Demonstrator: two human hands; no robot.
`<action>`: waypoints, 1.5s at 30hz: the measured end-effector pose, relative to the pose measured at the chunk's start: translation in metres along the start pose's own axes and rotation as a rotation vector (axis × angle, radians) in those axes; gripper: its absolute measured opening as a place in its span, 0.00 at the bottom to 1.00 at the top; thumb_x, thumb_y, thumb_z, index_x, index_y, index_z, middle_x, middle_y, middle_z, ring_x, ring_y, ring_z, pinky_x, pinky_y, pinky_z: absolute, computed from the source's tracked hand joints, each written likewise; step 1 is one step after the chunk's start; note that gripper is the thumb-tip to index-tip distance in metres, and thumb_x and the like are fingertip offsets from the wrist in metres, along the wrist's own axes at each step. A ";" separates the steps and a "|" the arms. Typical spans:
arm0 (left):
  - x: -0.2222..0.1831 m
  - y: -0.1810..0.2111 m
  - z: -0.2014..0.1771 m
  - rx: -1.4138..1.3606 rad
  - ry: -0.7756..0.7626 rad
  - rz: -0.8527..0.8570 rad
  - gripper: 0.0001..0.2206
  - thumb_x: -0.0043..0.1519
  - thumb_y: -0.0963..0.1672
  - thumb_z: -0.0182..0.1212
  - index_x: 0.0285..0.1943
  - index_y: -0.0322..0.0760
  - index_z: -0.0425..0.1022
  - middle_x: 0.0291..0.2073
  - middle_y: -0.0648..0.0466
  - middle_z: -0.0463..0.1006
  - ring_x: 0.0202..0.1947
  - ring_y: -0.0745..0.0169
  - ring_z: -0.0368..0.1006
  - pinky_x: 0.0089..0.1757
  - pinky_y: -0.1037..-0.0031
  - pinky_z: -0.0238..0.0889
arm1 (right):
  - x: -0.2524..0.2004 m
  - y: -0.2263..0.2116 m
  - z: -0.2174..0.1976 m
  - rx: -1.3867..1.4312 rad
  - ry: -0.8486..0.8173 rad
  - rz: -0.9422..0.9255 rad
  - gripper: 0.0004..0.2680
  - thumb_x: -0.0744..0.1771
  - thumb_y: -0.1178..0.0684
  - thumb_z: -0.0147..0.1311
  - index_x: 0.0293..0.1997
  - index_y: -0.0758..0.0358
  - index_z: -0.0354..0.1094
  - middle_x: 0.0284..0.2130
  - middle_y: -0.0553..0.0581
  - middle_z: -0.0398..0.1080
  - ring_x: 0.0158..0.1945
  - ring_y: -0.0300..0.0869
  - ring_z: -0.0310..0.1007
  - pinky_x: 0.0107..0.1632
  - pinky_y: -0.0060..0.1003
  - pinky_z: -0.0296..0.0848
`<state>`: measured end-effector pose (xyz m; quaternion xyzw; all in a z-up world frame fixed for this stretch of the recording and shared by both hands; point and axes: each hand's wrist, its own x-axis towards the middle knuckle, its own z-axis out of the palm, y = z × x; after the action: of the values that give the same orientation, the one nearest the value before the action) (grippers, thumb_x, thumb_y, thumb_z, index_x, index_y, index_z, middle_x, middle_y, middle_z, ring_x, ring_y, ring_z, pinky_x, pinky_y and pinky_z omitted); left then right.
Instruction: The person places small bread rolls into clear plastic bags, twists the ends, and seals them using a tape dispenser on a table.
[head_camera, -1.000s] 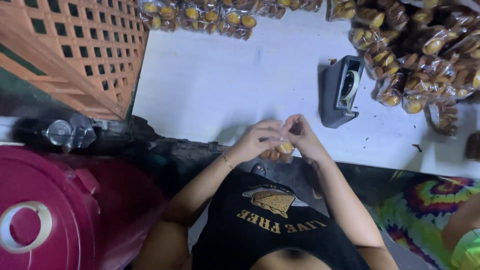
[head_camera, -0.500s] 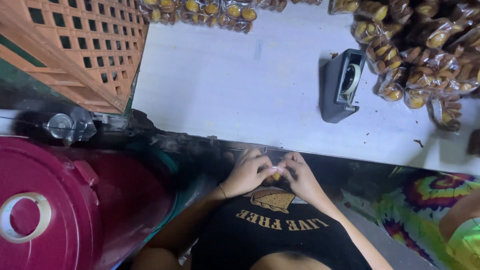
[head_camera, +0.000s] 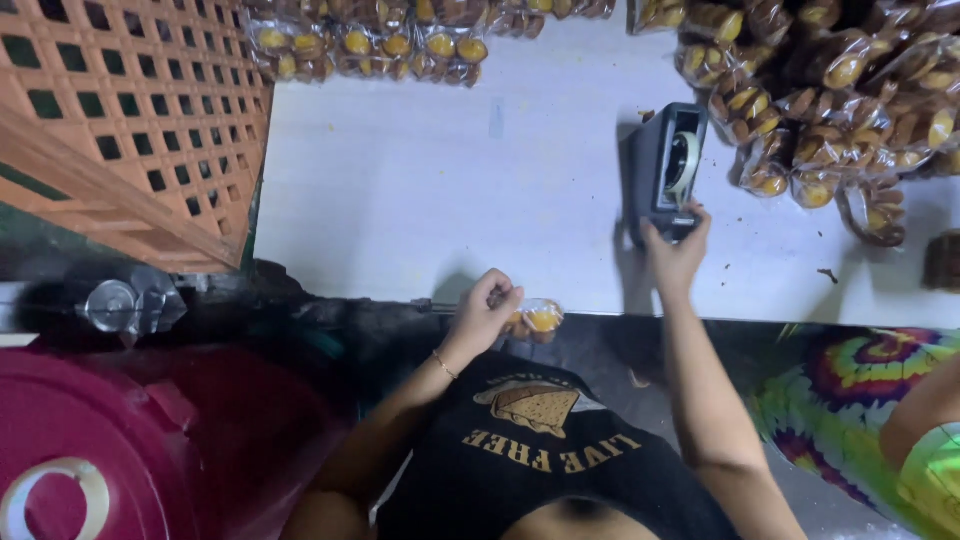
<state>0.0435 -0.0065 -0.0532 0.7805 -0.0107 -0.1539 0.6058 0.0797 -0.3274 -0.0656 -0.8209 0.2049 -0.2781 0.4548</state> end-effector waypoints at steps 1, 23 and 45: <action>0.006 0.000 -0.006 0.000 -0.006 0.003 0.11 0.62 0.50 0.67 0.35 0.46 0.71 0.24 0.55 0.76 0.26 0.60 0.71 0.34 0.72 0.62 | -0.009 -0.013 0.020 -0.002 0.006 0.001 0.24 0.63 0.61 0.71 0.57 0.71 0.55 0.56 0.78 0.60 0.64 0.76 0.57 0.66 0.64 0.58; 0.132 0.048 -0.041 0.079 -0.204 0.038 0.10 0.61 0.48 0.65 0.36 0.44 0.69 0.26 0.50 0.76 0.30 0.52 0.75 0.35 0.65 0.67 | -0.040 -0.101 0.065 -0.420 -0.091 0.088 0.07 0.67 0.47 0.66 0.35 0.57 0.79 0.26 0.58 0.73 0.33 0.52 0.74 0.39 0.44 0.69; 0.306 0.143 0.096 1.386 -0.646 1.235 0.28 0.67 0.44 0.53 0.76 0.63 0.53 0.40 0.48 0.83 0.41 0.47 0.79 0.40 0.44 0.69 | -0.045 -0.121 0.091 0.028 0.083 0.559 0.10 0.71 0.48 0.59 0.38 0.64 0.75 0.35 0.63 0.76 0.43 0.45 0.71 0.48 0.44 0.69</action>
<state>0.3354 -0.1970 -0.0082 0.7406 -0.6700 0.0243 -0.0445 0.1139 -0.1821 -0.0126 -0.7141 0.4378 -0.1778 0.5165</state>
